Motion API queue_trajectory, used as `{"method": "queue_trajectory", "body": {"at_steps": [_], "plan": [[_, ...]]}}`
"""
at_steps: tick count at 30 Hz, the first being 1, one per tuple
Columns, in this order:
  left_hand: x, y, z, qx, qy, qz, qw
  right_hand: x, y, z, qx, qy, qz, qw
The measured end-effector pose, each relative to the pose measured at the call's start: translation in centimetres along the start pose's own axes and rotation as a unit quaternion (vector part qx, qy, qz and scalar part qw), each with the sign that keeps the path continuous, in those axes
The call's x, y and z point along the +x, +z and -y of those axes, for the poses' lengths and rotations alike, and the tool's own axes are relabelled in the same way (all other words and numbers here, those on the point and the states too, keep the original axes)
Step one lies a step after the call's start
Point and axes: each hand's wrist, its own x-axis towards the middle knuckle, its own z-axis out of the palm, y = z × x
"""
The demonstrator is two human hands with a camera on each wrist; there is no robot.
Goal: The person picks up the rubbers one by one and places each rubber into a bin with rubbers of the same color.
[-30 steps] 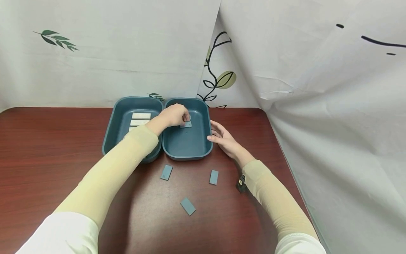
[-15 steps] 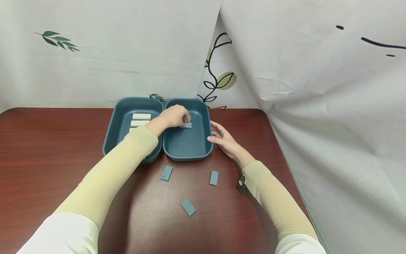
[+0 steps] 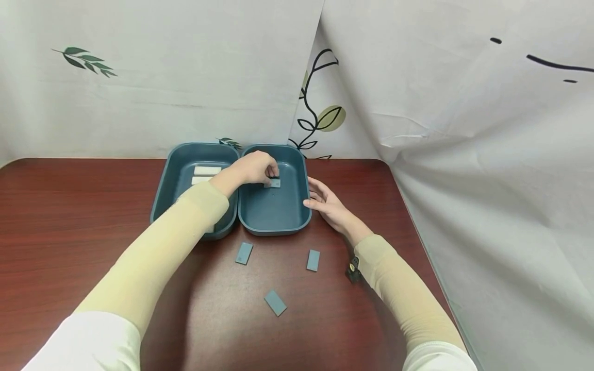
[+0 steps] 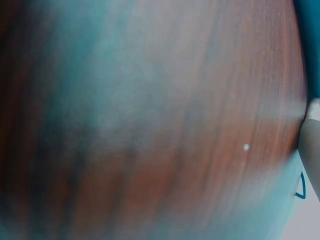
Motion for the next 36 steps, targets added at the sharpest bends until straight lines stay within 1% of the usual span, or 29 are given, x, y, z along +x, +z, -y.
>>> {"method": "queue_trajectory", "body": {"at_steps": [6,10,16,22,27,31,36], "plan": [[-0.8,-0.8,-0.1,-0.015,0.019,-0.004,0.9997,0.0,0.1,0.1,0.000,0.005,0.000,1.0000],[-1.7,-1.3,-0.3,-0.031,0.038,-0.009,0.9988,-0.1,0.1,0.1,0.000,0.005,-0.002,1.0000],[-3.5,-2.0,-0.8,-0.062,0.061,-0.025,0.9959,0.0,0.1,0.0,-0.003,0.001,0.001,1.0000],[-5.4,-2.6,-1.3,-0.084,0.092,-0.054,0.9908,0.0,0.0,-0.1,-0.002,0.001,0.000,1.0000],[-7.3,-3.2,-1.8,-0.086,0.114,-0.075,0.9869,0.1,0.1,0.0,-0.005,0.002,-0.004,1.0000],[-8.8,-3.2,-2.1,-0.093,0.127,-0.089,0.9835,0.1,0.2,0.0,-0.005,0.002,-0.006,1.0000],[-10.6,-2.5,-2.2,-0.117,0.138,-0.103,0.9781,0.1,0.2,0.0,-0.003,0.001,-0.006,1.0000]]}}
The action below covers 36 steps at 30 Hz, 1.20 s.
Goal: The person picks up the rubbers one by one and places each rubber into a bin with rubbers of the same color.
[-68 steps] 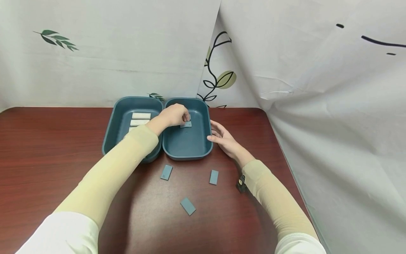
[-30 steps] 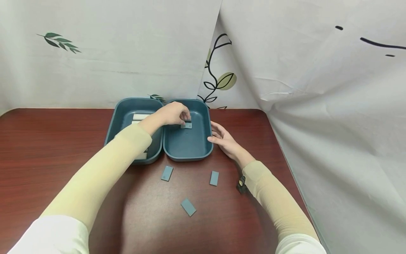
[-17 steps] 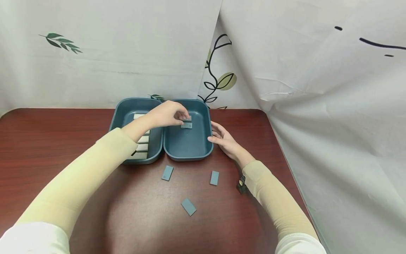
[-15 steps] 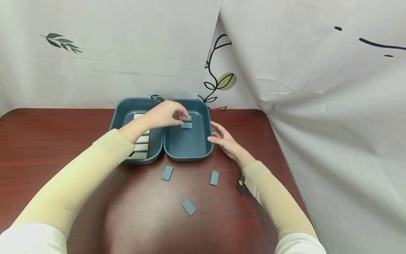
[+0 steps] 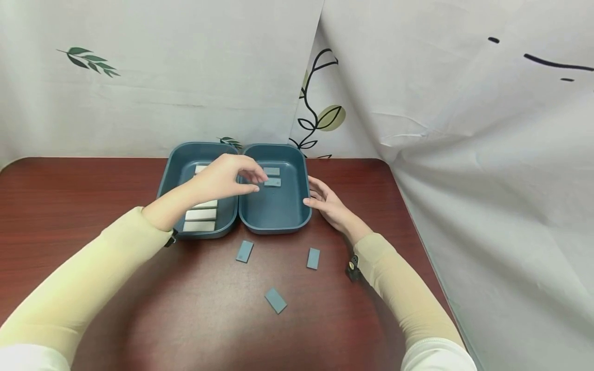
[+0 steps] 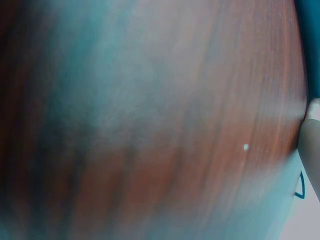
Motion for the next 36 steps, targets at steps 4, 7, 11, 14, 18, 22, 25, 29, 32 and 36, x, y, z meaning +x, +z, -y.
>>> {"method": "queue_trajectory", "body": {"at_steps": [4,7,11,14,18,22,25,29,32,36], "plan": [[-1.7,0.6,-0.6,-0.019,-0.005,-0.021,0.9996,-0.1,0.0,0.1,0.002,0.001,0.001,1.0000],[-3.0,1.3,-1.0,-0.032,-0.015,-0.040,0.9986,-0.1,-0.1,0.1,0.002,0.001,0.001,1.0000],[-4.7,2.5,-1.3,-0.048,-0.029,-0.064,0.9964,-0.1,-0.1,0.1,0.002,0.001,0.002,1.0000],[-6.0,3.4,-1.3,-0.055,-0.034,-0.077,0.9949,-0.1,-0.1,0.1,0.003,0.001,0.002,1.0000],[-7.4,4.4,-1.4,-0.051,-0.046,-0.083,0.9942,-0.2,0.0,0.2,0.003,0.002,0.001,1.0000],[-8.6,5.1,-1.5,-0.033,-0.047,-0.089,0.9943,-0.3,0.0,0.3,0.002,0.003,0.001,1.0000],[-9.5,5.7,-1.3,-0.021,-0.043,-0.098,0.9941,-0.3,0.0,0.3,0.002,0.003,0.001,1.0000],[-10.5,6.6,-1.3,-0.022,-0.055,-0.101,0.9932,-0.3,0.0,0.2,0.004,0.003,0.001,1.0000],[-11.2,7.1,-1.3,-0.023,-0.063,-0.101,0.9926,-0.2,0.0,0.2,0.003,0.002,0.002,1.0000],[-11.9,7.8,-1.3,-0.020,-0.070,-0.096,0.9928,-0.2,-0.1,0.2,0.000,0.001,0.003,1.0000]]}}
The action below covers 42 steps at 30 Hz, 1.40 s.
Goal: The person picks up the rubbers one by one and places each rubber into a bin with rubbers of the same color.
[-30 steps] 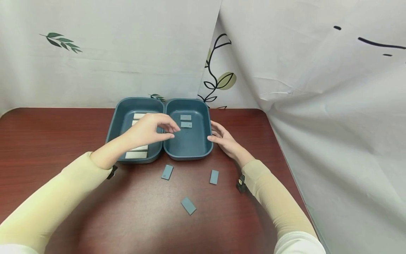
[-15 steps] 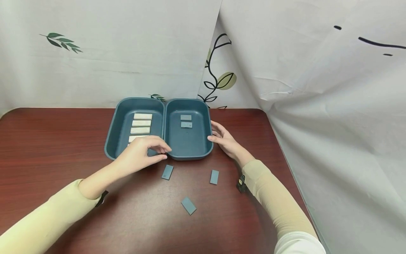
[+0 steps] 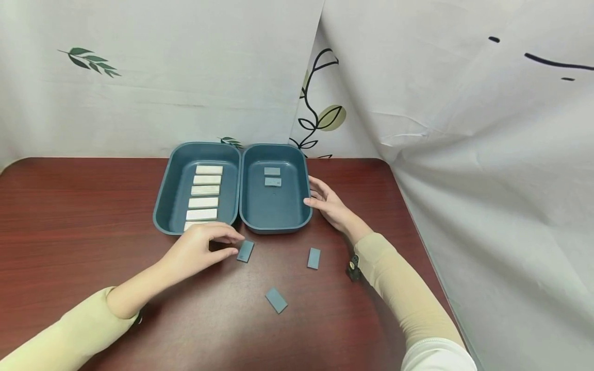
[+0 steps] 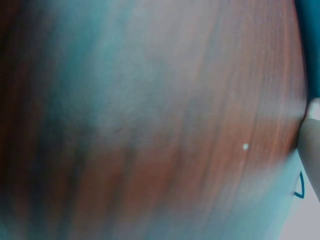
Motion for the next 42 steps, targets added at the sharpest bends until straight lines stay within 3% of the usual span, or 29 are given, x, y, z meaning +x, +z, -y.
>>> {"method": "queue_trajectory", "body": {"at_steps": [11,20,28,36,42], "plan": [[-0.3,1.0,0.3,0.070,0.008,0.040,0.9967,-0.1,0.0,0.0,-0.001,0.002,-0.001,1.0000],[-0.1,1.7,0.5,0.104,0.014,0.091,0.9904,-0.1,0.0,0.1,0.000,0.005,0.001,1.0000],[0.2,2.3,0.7,0.115,0.024,0.106,0.9874,0.0,-0.1,0.1,-0.002,0.006,0.001,1.0000],[0.4,2.5,0.9,0.124,-0.001,0.117,0.9853,0.1,-0.1,0.0,-0.003,0.006,0.001,1.0000],[0.5,2.7,1.2,0.132,0.005,0.116,0.9844,0.1,0.0,0.0,-0.001,0.003,-0.005,1.0000]]}}
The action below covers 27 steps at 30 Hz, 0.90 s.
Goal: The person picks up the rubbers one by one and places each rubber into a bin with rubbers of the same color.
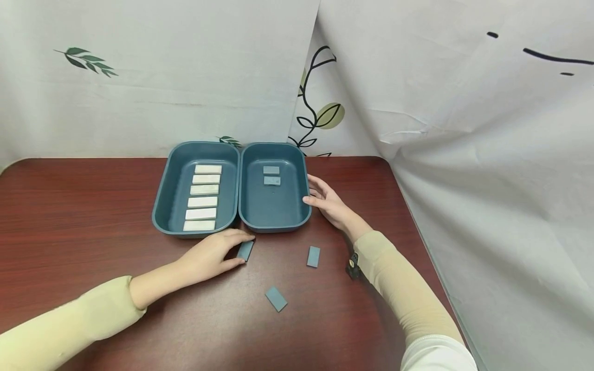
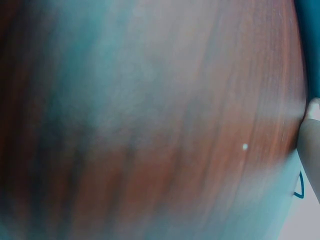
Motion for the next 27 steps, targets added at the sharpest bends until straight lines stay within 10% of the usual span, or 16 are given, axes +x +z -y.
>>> {"method": "queue_trajectory", "body": {"at_steps": [27], "plan": [[-0.33,0.45,-0.07,0.037,0.029,-0.032,0.9984,-0.10,0.10,0.05,-0.002,-0.001,0.001,1.0000]]}}
